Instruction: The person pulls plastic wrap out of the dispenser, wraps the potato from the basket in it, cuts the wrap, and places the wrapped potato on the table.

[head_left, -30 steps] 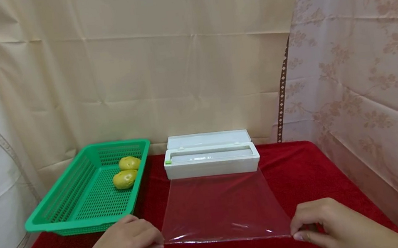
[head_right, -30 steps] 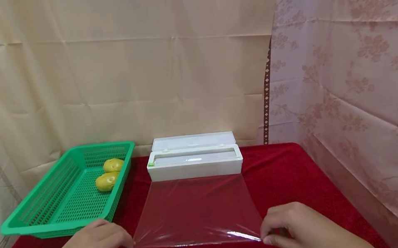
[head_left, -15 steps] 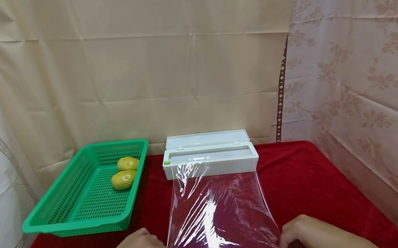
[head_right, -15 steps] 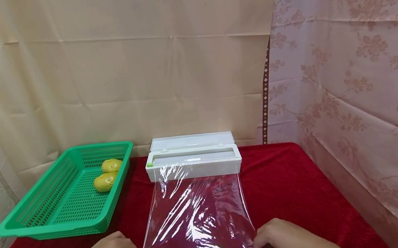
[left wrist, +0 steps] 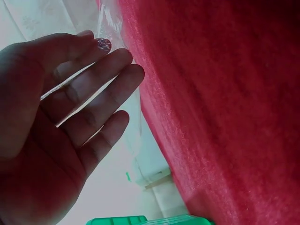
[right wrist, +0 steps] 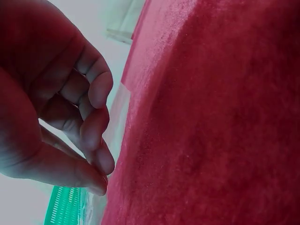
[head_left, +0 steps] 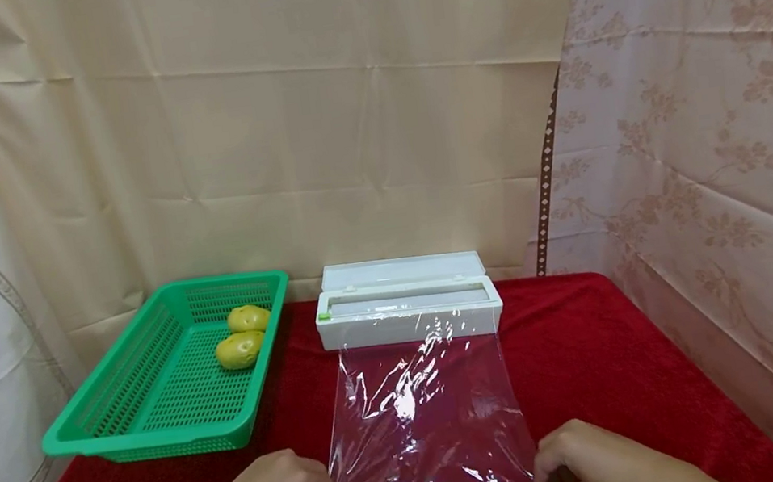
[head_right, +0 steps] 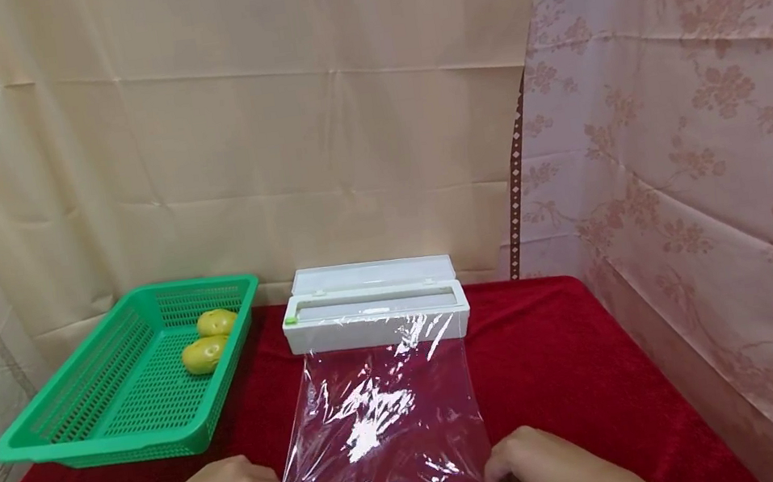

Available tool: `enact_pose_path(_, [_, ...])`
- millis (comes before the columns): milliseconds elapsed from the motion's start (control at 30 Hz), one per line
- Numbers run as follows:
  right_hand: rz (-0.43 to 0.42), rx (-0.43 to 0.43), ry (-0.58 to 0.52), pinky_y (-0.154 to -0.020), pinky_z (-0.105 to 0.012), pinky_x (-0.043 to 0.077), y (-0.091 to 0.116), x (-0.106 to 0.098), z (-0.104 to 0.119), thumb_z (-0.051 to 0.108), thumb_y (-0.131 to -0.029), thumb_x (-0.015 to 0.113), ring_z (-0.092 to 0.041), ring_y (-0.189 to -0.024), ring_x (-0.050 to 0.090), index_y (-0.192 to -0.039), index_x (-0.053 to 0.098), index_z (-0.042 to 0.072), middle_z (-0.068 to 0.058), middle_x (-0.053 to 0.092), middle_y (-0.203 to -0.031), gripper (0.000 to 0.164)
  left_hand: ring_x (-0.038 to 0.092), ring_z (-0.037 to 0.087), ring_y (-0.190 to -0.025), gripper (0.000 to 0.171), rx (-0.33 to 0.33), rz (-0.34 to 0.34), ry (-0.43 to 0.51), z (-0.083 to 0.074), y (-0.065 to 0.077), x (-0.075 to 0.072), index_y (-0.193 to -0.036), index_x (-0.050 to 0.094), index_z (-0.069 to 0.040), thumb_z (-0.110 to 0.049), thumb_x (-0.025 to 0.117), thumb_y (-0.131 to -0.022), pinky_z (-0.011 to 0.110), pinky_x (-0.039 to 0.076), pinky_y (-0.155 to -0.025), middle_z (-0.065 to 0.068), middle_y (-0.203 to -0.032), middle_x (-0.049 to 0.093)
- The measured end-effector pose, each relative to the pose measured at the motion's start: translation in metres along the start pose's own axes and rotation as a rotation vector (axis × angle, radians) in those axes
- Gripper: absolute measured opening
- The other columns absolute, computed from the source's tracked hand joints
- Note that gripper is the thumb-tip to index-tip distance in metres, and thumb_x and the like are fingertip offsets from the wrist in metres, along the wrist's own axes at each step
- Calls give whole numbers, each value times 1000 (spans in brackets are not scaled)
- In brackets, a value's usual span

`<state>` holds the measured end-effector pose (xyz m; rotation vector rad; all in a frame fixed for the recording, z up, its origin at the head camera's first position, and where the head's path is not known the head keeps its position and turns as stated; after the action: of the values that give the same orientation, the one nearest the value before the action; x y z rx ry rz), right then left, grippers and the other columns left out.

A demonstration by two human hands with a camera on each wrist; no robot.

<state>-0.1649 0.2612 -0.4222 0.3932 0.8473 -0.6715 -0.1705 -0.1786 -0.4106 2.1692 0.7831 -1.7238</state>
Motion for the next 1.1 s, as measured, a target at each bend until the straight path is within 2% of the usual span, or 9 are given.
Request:
enact_pose_path(133, [10, 69, -42, -63, -20, 55, -1, 0, 0, 28, -92, 79, 4, -72, 60, -96, 78, 33, 23, 70, -88, 7, 55, -14, -73, 5, -3, -21, -9, 2, 0, 4, -91, 75, -33, -33, 75, -96, 14, 50, -67, -30, -84, 64])
enact_pose_path(333, [14, 106, -81, -63, -21, 56, -1, 0, -1, 31, -89, 81, 1, -73, 60, -95, 76, 33, 21, 69, -89, 8, 52, -13, -72, 6, 7, -30, -18, 4, -1, 7, -90, 74, -34, -32, 77, -94, 12, 48, -67, -29, -85, 62])
enact_pose_path(533, [17, 63, -86, -61, -22, 55, 1, -5, 1, 35, -89, 81, 0, -74, 61, -101, 75, 32, 19, 68, -93, 14, 52, -13, -73, 7, 24, -23, -22, 8, -2, 8, -90, 74, -34, -31, 77, -94, 11, 47, -67, -28, -86, 61])
enact_pose_path(667, [-22, -8, 18, -63, -21, 54, -4, -20, 2, 36, -92, 77, 3, -76, 59, -102, 74, 33, 21, 65, -92, 11, 52, -12, -74, 7, 21, -45, -43, 8, -5, 2, -89, 74, -34, -30, 77, -94, 14, 49, -67, -28, -86, 60])
enact_pose_path(767, [-101, -24, 123, -67, -23, 53, -15, -32, 1, 36, -94, 76, 4, -79, 57, -99, 74, 33, 24, 63, -91, 6, 53, -11, -75, 8, 20, -94, -82, 8, -9, -8, -89, 74, -32, -27, 78, -92, 16, 51, -68, -26, -86, 60])
enact_pose_path(867, [-205, 13, 164, -70, -26, 52, -30, -44, -2, 30, -93, 77, 3, -79, 57, -96, 74, 32, 23, 63, -89, 5, 58, -7, -80, 6, 2, -145, -133, 8, -13, -23, -91, 75, -29, -24, 78, -91, 21, 55, -72, -23, -89, 63])
enact_pose_path(967, [-335, 68, 176, -70, -26, 51, -47, -56, -9, 23, -91, 80, 0, -77, 57, -93, 74, 31, 19, 64, -86, 10, 63, -2, -87, 5, -37, -184, -187, 8, -18, -41, -94, 76, -27, -25, 79, -91, 27, 58, -78, -19, -94, 67])
enact_pose_path(1100, [-504, 177, 157, -70, -28, 49, -70, -67, -25, 19, -89, 81, -7, -79, 58, -91, 74, 29, 13, 65, -90, 12, 64, 1, -90, 6, -99, -230, -225, 11, -24, -68, -95, 75, -27, -27, 80, -91, 29, 59, -80, -17, -98, 68])
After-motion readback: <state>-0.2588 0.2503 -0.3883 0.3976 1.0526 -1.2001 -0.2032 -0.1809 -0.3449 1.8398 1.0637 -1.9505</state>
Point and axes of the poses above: each hand's wrist, its own y-axis away from the middle knuckle, its own x-axis out of the palm, z = x × y, the point moved 1 cm from there along -y, towards the middle knuckle
